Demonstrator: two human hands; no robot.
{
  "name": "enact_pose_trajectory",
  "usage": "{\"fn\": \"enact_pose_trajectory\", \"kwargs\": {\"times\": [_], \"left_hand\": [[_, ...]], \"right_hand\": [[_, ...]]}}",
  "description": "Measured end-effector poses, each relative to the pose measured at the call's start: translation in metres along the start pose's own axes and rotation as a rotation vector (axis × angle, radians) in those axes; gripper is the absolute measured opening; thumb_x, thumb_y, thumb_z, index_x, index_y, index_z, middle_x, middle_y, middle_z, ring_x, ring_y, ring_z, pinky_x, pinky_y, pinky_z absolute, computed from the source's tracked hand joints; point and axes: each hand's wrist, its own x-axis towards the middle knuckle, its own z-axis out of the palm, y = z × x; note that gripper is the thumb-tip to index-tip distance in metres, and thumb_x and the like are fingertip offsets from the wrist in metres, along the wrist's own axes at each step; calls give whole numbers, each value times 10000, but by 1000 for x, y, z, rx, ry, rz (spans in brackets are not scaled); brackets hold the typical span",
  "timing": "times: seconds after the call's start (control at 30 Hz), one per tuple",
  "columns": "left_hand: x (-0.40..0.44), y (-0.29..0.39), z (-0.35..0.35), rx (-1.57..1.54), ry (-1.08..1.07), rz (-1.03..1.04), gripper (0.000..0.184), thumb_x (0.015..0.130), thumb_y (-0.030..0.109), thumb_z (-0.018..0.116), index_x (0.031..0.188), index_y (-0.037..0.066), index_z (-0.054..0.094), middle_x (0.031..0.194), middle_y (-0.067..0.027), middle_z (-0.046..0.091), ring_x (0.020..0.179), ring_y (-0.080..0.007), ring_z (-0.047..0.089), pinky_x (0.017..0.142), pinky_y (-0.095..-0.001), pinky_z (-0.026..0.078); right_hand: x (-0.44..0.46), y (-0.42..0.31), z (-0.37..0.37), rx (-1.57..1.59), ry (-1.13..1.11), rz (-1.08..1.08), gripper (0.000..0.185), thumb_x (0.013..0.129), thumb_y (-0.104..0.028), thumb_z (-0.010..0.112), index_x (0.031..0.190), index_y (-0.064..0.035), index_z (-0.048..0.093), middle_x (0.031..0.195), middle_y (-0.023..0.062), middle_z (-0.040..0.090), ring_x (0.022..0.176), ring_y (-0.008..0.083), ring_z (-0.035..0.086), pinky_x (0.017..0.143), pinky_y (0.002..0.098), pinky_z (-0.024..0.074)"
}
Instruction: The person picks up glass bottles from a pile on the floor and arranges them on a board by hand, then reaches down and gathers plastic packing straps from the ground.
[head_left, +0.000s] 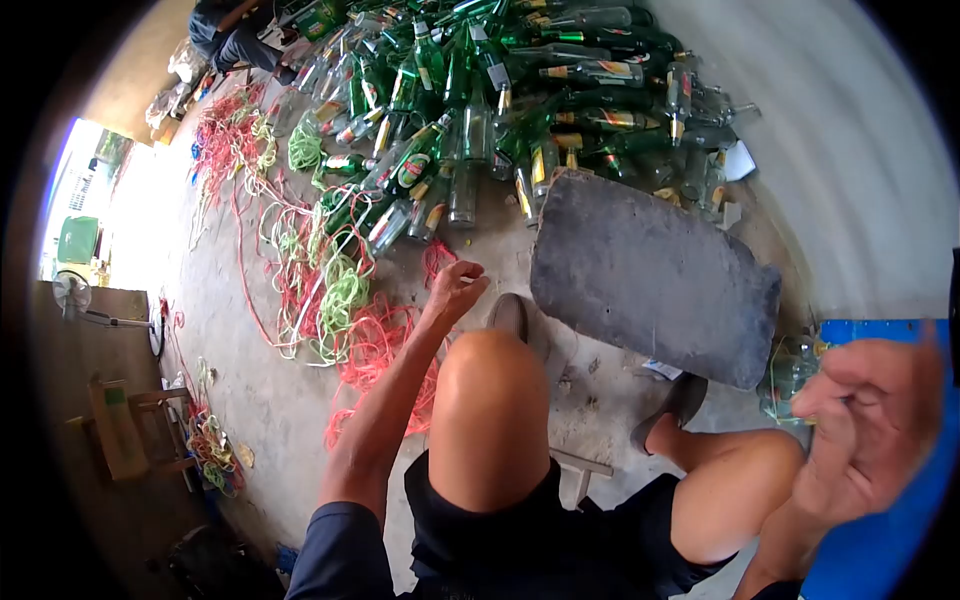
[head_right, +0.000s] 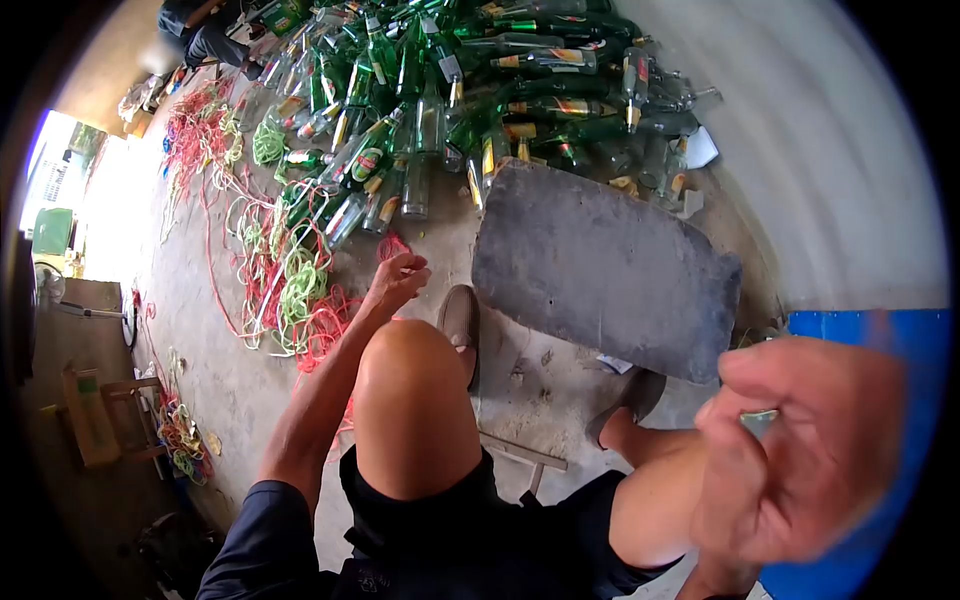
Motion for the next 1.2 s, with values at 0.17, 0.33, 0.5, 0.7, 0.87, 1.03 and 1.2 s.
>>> {"fn": "enact_pose_trajectory", "kwargs": {"times": [0.17, 0.33, 0.5, 0.7, 0.87, 1.03, 1.2], "left_hand": [[85, 47, 28, -47, -112, -100, 470, 961, 359, 716, 1236, -21, 691, 1055, -108, 724, 939, -196, 716, 741, -345, 594], [187, 60, 71, 3, -2, -101, 504, 943, 460, 685, 755, -8, 679, 712, -61, 642, 659, -174, 642, 583, -357, 566], [264, 60, 92, 347, 21, -149, 532, 918, 501, 708, 773, -11, 695, 761, -116, 679, 673, -215, 669, 625, -386, 554], [303, 42, 117, 342, 50, -241, 670, 756, 619, 810, 886, -38, 774, 964, -259, 762, 1036, -377, 743, 919, -479, 572], [309, 30, 136, 547, 221, -85, 865, 654, 702, 884, 1085, -27, 706, 1179, -293, 719, 1150, -453, 692, 967, -533, 556], [312, 28, 138, 588, 195, -77, 830, 668, 709, 867, 1016, -33, 736, 1107, -273, 748, 1074, -448, 722, 897, -520, 576], [284, 68, 124, 619, 120, -121, 793, 717, 739, 813, 830, -43, 753, 947, -245, 764, 962, -421, 754, 785, -494, 578]], "right_hand": [[-28, 72, 51, -38, 175, 412, 438, 910, 77, 653, 1347, 68, 625, 973, 134, 665, 745, 160, 635, 633, 258, 517], [-24, 99, 35, -312, -75, 322, 270, 874, 83, 687, 1144, 71, 700, 957, 154, 647, 754, 221, 665, 609, 299, 541], [-20, 106, 37, -427, -64, 426, 300, 820, 152, 639, 1105, 79, 697, 894, 132, 624, 756, 208, 636, 653, 297, 519], [-17, 115, 28, -506, -108, 519, 141, 887, 11, 745, 1021, -16, 775, 881, 138, 705, 819, 291, 724, 719, 375, 574], [-16, 124, 20, -519, -174, 515, 87, 906, -17, 744, 987, -15, 775, 898, 142, 730, 812, 300, 726, 711, 382, 576], [-17, 121, 22, -559, -175, 530, 55, 915, -33, 746, 957, -20, 780, 893, 148, 750, 780, 314, 732, 693, 390, 585], [-21, 118, 20, -573, -167, 491, 51, 921, -52, 756, 948, -18, 784, 898, 153, 759, 779, 326, 738, 697, 390, 596]]}}
